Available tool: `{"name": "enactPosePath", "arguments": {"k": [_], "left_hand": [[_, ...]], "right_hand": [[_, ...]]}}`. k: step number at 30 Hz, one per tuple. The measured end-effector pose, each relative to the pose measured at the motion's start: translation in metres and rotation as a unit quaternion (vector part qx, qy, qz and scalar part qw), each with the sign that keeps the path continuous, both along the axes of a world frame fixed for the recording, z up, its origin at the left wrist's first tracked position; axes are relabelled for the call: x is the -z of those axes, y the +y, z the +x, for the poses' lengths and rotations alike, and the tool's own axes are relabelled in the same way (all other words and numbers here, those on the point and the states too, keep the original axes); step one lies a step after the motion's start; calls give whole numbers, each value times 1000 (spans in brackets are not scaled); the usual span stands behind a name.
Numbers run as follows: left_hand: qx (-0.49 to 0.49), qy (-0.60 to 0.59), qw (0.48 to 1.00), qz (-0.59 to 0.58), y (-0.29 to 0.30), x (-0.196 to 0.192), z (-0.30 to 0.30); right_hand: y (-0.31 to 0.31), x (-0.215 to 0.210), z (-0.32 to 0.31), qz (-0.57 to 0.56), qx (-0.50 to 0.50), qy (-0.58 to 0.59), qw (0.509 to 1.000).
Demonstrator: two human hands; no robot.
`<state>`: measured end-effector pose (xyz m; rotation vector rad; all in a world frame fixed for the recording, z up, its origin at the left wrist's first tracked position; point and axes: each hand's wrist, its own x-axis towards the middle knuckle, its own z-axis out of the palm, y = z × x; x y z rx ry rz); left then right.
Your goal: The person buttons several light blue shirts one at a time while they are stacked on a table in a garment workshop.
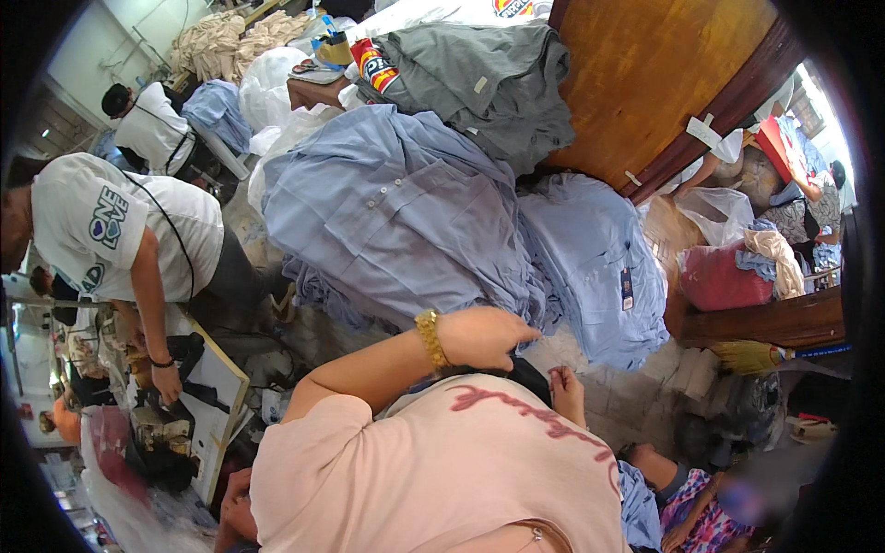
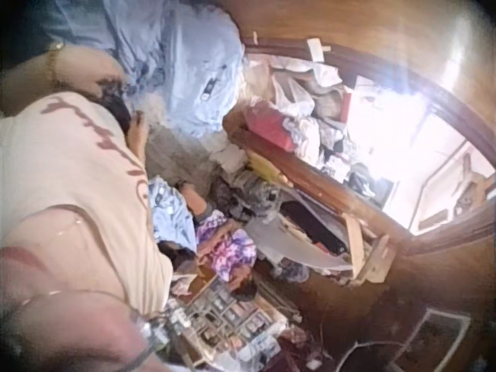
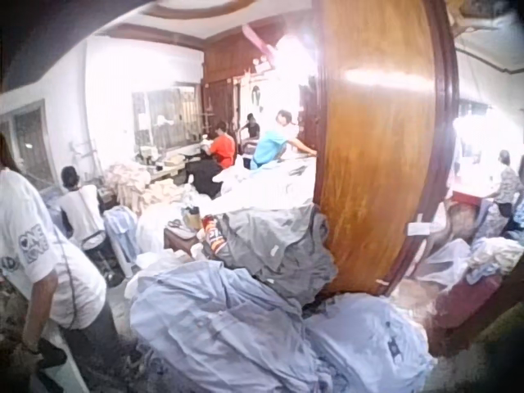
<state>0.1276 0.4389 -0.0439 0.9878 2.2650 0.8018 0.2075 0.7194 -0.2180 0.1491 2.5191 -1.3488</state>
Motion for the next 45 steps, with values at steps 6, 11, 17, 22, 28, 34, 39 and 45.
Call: {"name": "enactPosePath", "arguments": {"k": [6,11,17,22,28,34,39,45], "left_hand": [[-144,62,980,-122,-20,18,-17],[-70,62,992,-85,17,-16,-33],[-56,-1,998,-3,41,-18,-50],[-313,105,933,-145,-49,22,-75],[-597,208,749,-200,-191,86,-63],[-694,226,683,-43,-202,114,-61],[-653,284,695,-103,-212,109,-57],[-626,245,740,-21,-220,93,-58]], "right_hand": [[34,-19,-4,-36,96,-65,993],[61,20,6,-49,86,-43,994],[54,8,-24,-54,88,-12,995],[66,16,-27,-73,101,-53,991],[86,51,-33,-108,75,-76,988],[44,32,-89,28,-96,36,994],[-34,-10,-132,35,-136,105,985],[-115,-41,-123,-9,-187,138,973]]}}
